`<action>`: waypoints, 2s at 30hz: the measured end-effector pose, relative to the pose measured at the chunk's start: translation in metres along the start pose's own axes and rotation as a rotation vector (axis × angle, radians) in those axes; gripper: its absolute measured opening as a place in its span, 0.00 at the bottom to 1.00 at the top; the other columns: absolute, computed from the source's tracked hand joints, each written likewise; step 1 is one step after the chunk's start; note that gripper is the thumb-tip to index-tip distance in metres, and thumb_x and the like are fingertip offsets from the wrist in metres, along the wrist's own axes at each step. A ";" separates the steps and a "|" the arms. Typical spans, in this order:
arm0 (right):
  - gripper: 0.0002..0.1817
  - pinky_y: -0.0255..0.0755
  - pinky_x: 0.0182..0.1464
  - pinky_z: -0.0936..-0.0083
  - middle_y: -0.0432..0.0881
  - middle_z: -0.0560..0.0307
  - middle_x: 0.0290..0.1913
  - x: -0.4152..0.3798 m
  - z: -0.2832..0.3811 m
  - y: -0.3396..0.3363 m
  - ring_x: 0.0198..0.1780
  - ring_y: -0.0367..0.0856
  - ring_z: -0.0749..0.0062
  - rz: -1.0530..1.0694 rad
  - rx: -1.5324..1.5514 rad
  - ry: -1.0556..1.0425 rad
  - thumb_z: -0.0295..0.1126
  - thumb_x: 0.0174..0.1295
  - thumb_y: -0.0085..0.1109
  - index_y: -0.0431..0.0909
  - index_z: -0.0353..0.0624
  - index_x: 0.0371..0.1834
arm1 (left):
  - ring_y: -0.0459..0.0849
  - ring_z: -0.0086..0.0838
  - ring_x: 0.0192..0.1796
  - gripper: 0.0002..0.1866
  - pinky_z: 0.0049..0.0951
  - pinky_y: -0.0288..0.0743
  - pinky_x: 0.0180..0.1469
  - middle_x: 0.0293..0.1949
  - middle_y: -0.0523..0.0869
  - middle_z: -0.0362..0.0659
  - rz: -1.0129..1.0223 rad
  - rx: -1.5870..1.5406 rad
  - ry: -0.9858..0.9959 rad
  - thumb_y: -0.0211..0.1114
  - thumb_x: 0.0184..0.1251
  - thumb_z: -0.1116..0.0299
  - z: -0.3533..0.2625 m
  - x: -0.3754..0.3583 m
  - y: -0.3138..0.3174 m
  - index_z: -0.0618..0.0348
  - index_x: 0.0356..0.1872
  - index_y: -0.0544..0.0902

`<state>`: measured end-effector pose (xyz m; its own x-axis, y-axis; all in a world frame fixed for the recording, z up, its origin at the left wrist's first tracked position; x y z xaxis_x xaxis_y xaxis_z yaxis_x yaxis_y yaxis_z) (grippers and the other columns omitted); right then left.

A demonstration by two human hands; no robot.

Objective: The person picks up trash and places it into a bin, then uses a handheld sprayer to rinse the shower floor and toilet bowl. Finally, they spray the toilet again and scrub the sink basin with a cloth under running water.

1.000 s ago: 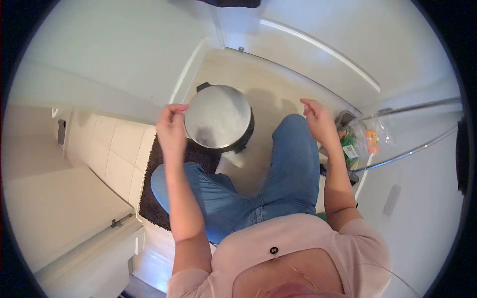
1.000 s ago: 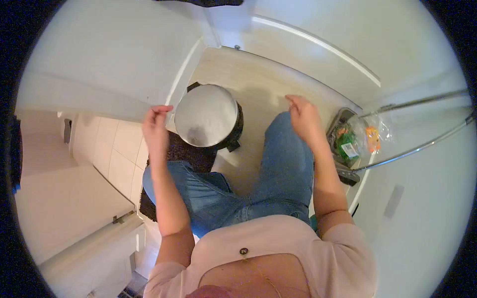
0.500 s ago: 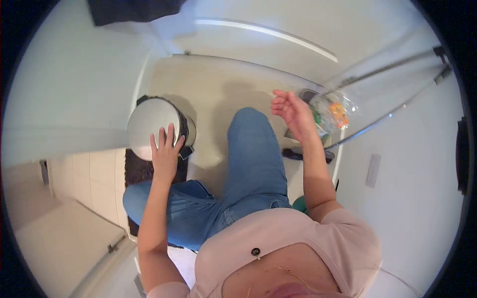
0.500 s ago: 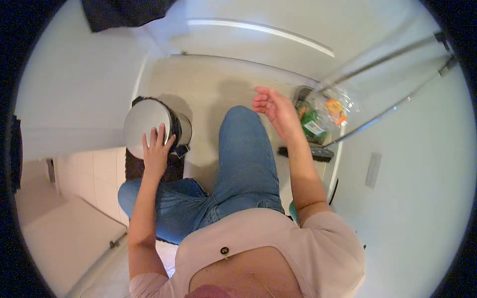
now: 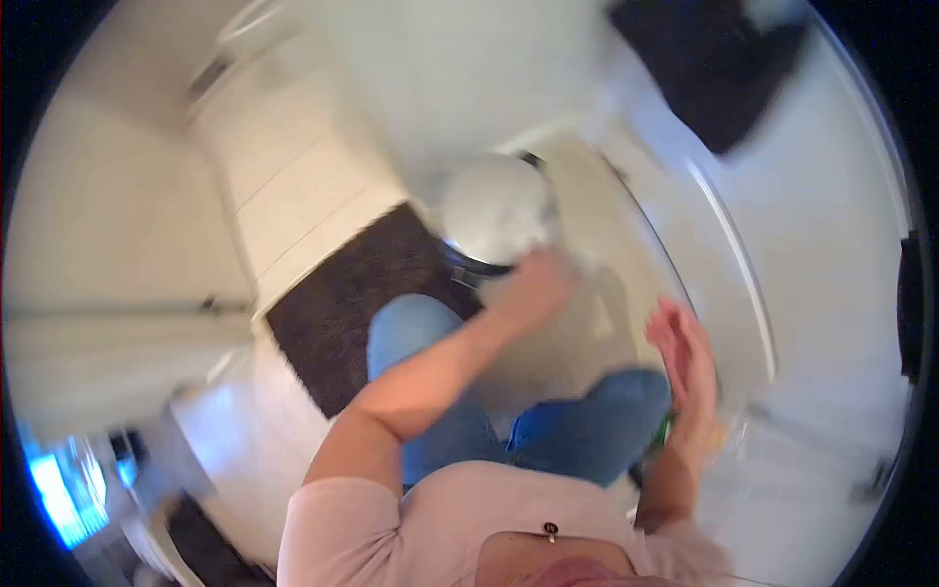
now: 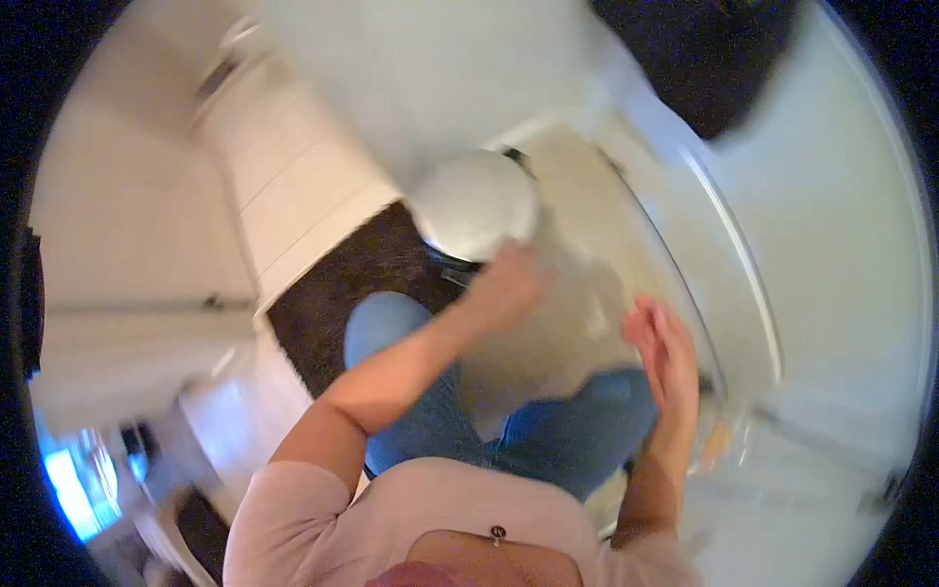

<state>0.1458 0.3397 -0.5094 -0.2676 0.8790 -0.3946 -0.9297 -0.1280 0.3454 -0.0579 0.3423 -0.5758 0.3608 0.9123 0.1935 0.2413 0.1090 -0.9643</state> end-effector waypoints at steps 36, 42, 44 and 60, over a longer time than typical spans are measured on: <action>0.19 0.69 0.44 0.80 0.78 0.57 0.36 -0.139 0.278 0.614 0.37 0.76 0.76 0.820 -0.770 0.000 0.36 0.64 0.47 0.71 0.31 0.50 | 0.80 0.39 0.41 0.22 0.33 0.72 0.45 0.39 0.80 0.50 -0.763 -0.590 -1.190 0.51 0.61 0.73 0.203 -0.373 -0.618 0.59 0.59 0.63; 0.19 0.70 0.46 0.80 0.78 0.56 0.38 -0.113 0.313 0.715 0.39 0.76 0.77 0.747 -0.605 -0.121 0.35 0.63 0.49 0.70 0.31 0.52 | 0.80 0.30 0.41 0.18 0.26 0.72 0.45 0.39 0.81 0.49 -0.663 -0.738 -0.990 0.52 0.63 0.71 0.289 -0.336 -0.655 0.60 0.54 0.69; 0.18 0.70 0.45 0.81 0.78 0.56 0.37 -0.098 0.314 0.725 0.38 0.76 0.78 0.724 -0.571 -0.112 0.34 0.64 0.48 0.70 0.31 0.51 | 0.80 0.30 0.42 0.18 0.26 0.71 0.46 0.39 0.82 0.48 -0.618 -0.797 -0.940 0.52 0.63 0.70 0.316 -0.322 -0.654 0.60 0.54 0.70; 0.18 0.72 0.43 0.81 0.77 0.54 0.38 0.130 0.345 0.837 0.39 0.76 0.76 0.607 -0.430 -0.028 0.35 0.63 0.49 0.71 0.31 0.50 | 0.77 0.25 0.41 0.19 0.24 0.70 0.45 0.42 0.80 0.45 -0.541 -0.918 -1.169 0.52 0.64 0.66 0.539 -0.301 -0.656 0.61 0.55 0.69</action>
<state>-0.5797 0.5048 0.0219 -0.7647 0.6070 -0.2163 -0.6387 -0.7583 0.1302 -0.8101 0.2091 -0.0992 -0.7057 0.6814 -0.1942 0.7029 0.6386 -0.3134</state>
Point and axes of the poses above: each hand's wrist, its own x-axis towards the middle knuckle, its own y-axis out of the palm, z = x × y, the point moved 6 cm from there along x, towards the middle knuckle
